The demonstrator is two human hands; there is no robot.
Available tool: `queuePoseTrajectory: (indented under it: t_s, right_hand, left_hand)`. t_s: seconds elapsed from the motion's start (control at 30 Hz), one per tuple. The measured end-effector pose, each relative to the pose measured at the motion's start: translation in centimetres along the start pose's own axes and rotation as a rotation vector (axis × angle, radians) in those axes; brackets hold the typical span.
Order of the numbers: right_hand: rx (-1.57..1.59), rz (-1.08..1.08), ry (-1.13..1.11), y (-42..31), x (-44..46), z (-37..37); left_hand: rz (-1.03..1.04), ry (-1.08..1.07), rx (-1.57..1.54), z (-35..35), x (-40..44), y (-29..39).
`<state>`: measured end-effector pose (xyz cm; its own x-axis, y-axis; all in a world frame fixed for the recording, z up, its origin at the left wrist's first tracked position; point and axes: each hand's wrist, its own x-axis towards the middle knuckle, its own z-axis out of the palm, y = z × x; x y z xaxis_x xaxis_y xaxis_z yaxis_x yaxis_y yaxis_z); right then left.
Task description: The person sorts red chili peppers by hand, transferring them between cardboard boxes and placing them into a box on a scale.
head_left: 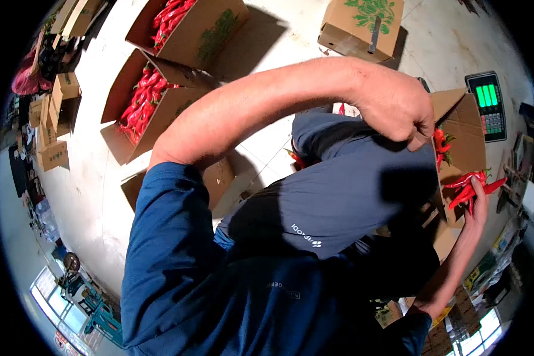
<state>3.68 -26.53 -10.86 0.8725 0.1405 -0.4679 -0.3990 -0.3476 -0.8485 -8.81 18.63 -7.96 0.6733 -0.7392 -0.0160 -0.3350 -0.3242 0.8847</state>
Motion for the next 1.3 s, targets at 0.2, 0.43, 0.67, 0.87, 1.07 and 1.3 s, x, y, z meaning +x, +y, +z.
queuePoseTrajectory:
  t_s: [0.2,0.43,0.67,0.87,1.07,1.3]
  right_hand:
    - [-0.033,-0.027,0.120,0.5,-0.5,1.1]
    - [-0.030,0.034,0.048,1.2,0.5,-1.3]
    - [-0.013,0.005,0.063,1.0,0.7,-1.0]
    - [-0.053,0.047,0.048,1.3,0.9,-1.2]
    - [-0.036,0.033,0.091,0.6,0.1,0.5]
    - [-0.001,0.040,0.041,2.4,1.5,-2.1]
  left_hand:
    - [-0.080,0.736,-0.111,-0.1,-6.0,-5.8]
    - [-0.337,1.056,-0.753,3.6,-15.8,-11.0]
    - [-0.453,1.117,-0.550,5.2,-20.3,-9.0]
    - [-0.488,1.395,-0.422,6.4,-22.4,-6.7]
    - [-0.431,1.706,-0.164,6.1,-25.6,-7.1]
    - [-0.409,2.148,-0.999,8.4,-30.2,-9.7]
